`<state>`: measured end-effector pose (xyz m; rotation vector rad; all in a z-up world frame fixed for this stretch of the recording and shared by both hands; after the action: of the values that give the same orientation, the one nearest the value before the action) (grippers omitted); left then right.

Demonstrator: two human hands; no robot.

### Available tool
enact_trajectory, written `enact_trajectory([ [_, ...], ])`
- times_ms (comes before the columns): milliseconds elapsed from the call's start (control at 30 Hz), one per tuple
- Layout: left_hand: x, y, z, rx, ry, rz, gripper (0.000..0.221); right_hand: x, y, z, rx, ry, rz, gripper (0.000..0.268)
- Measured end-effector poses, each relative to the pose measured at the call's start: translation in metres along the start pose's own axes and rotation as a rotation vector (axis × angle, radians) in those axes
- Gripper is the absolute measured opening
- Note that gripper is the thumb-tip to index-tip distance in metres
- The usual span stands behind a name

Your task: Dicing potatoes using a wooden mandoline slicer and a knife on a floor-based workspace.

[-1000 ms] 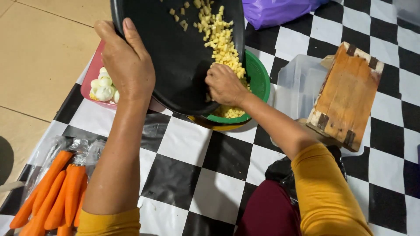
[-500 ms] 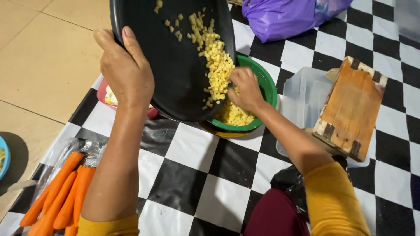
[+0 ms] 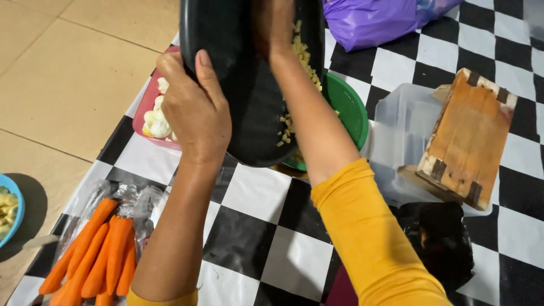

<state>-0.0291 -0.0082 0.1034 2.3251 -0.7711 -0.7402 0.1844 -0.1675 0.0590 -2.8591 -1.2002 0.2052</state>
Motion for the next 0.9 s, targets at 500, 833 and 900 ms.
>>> enact_trajectory([
  [500,0.007,0.025,0.017,0.095,0.047,0.050,0.017,-0.061,0.109,0.173,0.299,-0.341,0.296,0.028],
  [833,0.017,0.031,0.021,0.125,0.086,-0.035,0.016,-0.153,-0.011,0.174,0.004,-0.738,-0.107,0.003],
  [900,0.020,0.030,0.023,0.133,0.087,-0.039,0.017,-0.148,-0.008,0.145,0.045,-0.661,-0.046,0.025],
])
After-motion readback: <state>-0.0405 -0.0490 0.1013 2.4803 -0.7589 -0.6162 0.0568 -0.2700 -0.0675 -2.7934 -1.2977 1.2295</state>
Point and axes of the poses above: each hand's wrist, its own z-axis away from the middle knuckle, its own x-axis out of the palm, y = z × x, the point moved 5 cm from there along -z, towards the middle knuckle, and after that the axes turned 14 degrees about -x, right-handed, at the moved point
